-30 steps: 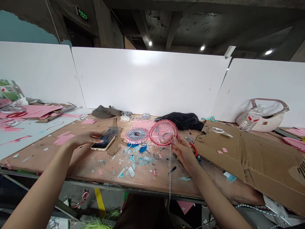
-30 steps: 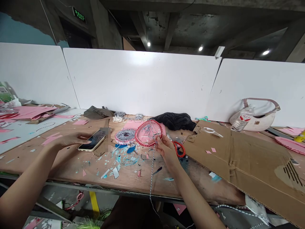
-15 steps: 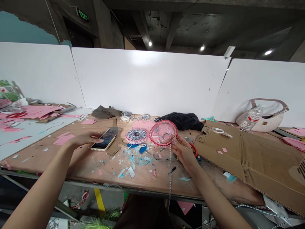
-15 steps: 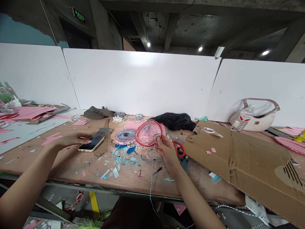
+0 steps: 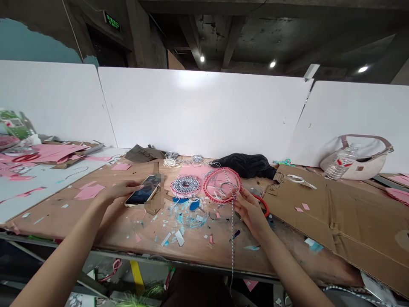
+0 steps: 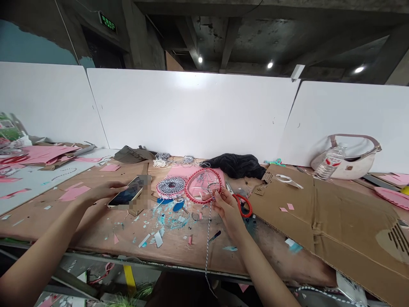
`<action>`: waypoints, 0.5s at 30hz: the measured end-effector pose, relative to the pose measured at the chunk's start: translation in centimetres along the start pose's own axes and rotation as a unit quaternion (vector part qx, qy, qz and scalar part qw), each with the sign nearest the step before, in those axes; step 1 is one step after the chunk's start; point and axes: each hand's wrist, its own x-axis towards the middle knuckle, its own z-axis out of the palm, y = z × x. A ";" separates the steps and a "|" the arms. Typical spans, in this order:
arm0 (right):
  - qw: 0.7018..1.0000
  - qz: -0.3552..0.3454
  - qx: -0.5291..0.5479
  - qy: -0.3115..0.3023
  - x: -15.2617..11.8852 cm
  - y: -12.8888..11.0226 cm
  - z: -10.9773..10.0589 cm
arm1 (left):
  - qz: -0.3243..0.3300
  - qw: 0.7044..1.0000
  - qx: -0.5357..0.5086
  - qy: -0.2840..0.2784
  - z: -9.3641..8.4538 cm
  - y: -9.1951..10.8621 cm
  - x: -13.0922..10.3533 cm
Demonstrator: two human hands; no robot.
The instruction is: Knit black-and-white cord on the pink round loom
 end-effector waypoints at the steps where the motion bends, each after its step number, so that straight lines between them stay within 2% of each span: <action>1: 1.000 0.002 0.001 0.005 0.0 0.0 0.0 | -0.005 1.000 -0.010 -0.019 0.1 -0.1 0.2; 6: 0.999 0.026 0.001 0.028 0.3 0.3 -0.6 | -0.031 0.997 -0.026 -0.064 0.0 -0.1 1.2; 11: 0.997 0.052 -0.005 0.056 0.6 0.8 -0.7 | -0.045 0.992 -0.014 -0.118 -1.1 0.0 2.9; 15: 0.997 0.056 -0.014 0.041 1.8 -0.5 0.3 | -0.063 0.987 0.009 -0.148 -1.9 0.1 5.0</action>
